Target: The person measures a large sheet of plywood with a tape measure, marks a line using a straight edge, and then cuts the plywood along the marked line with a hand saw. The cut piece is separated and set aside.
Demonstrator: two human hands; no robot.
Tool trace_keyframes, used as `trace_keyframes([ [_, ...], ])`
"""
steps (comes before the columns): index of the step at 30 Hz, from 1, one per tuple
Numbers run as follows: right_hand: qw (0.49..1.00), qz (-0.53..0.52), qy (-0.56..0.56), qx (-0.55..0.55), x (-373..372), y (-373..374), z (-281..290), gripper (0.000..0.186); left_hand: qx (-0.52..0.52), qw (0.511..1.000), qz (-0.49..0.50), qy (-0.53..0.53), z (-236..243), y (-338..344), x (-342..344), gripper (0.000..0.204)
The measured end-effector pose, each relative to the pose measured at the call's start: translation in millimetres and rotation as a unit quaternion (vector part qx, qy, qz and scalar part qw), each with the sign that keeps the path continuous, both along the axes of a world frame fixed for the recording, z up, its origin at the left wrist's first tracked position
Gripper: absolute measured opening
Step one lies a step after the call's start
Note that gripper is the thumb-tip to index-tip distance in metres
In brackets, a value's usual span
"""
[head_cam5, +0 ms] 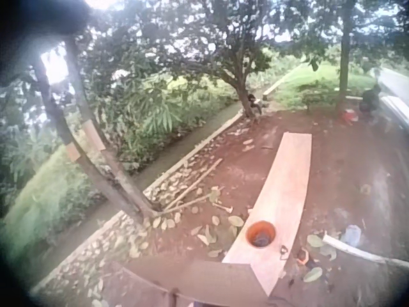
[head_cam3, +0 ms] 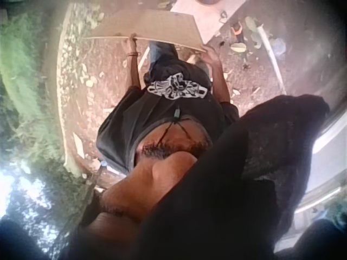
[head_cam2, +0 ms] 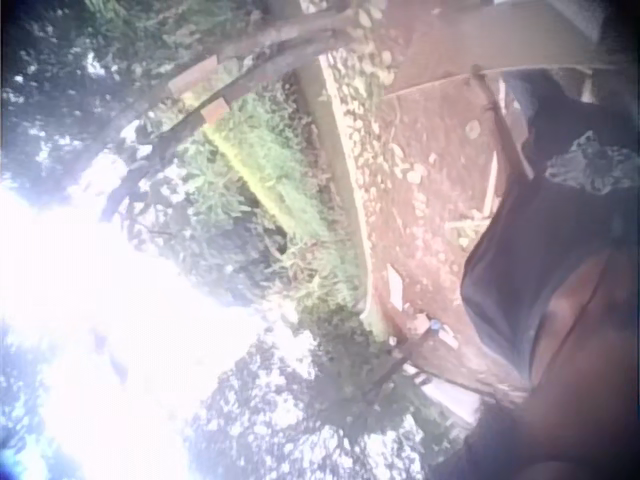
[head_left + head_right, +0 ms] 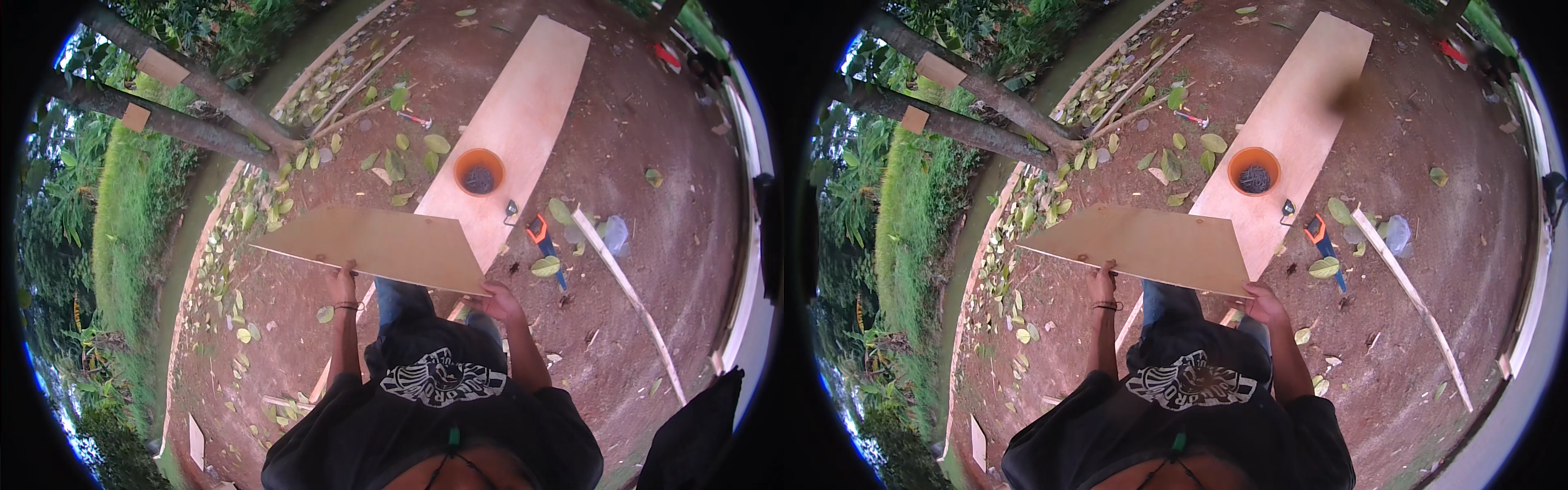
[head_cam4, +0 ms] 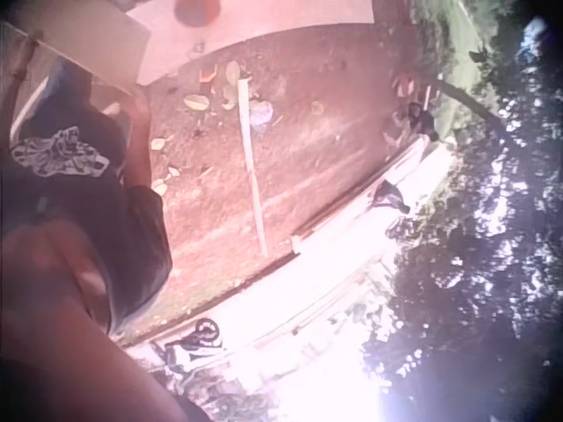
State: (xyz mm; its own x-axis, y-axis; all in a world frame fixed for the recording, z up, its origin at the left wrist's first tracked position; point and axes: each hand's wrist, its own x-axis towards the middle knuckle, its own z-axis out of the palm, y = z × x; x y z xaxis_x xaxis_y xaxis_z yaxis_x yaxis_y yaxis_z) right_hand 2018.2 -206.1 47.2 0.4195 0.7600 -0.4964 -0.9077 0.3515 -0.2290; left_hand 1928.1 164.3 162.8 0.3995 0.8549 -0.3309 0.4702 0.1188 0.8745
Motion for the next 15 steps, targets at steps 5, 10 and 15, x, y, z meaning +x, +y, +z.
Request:
trace_keyframes([
  [5,0.999,-0.014,-0.018,0.021,92.6,137.6,-4.6,0.036,-0.023,0.996,0.078,-0.047,-20.6,134.5,87.0,0.026],
  [10,0.999,0.002,-0.030,0.018,171.5,324.9,-35.8,0.038,-0.044,0.991,0.121,-0.030,-89.1,317.7,172.8,0.028],
  [15,0.989,0.085,-0.084,-0.084,194.5,557.8,-133.8,0.029,-0.060,0.982,0.157,0.085,-210.9,565.6,176.4,0.029],
])
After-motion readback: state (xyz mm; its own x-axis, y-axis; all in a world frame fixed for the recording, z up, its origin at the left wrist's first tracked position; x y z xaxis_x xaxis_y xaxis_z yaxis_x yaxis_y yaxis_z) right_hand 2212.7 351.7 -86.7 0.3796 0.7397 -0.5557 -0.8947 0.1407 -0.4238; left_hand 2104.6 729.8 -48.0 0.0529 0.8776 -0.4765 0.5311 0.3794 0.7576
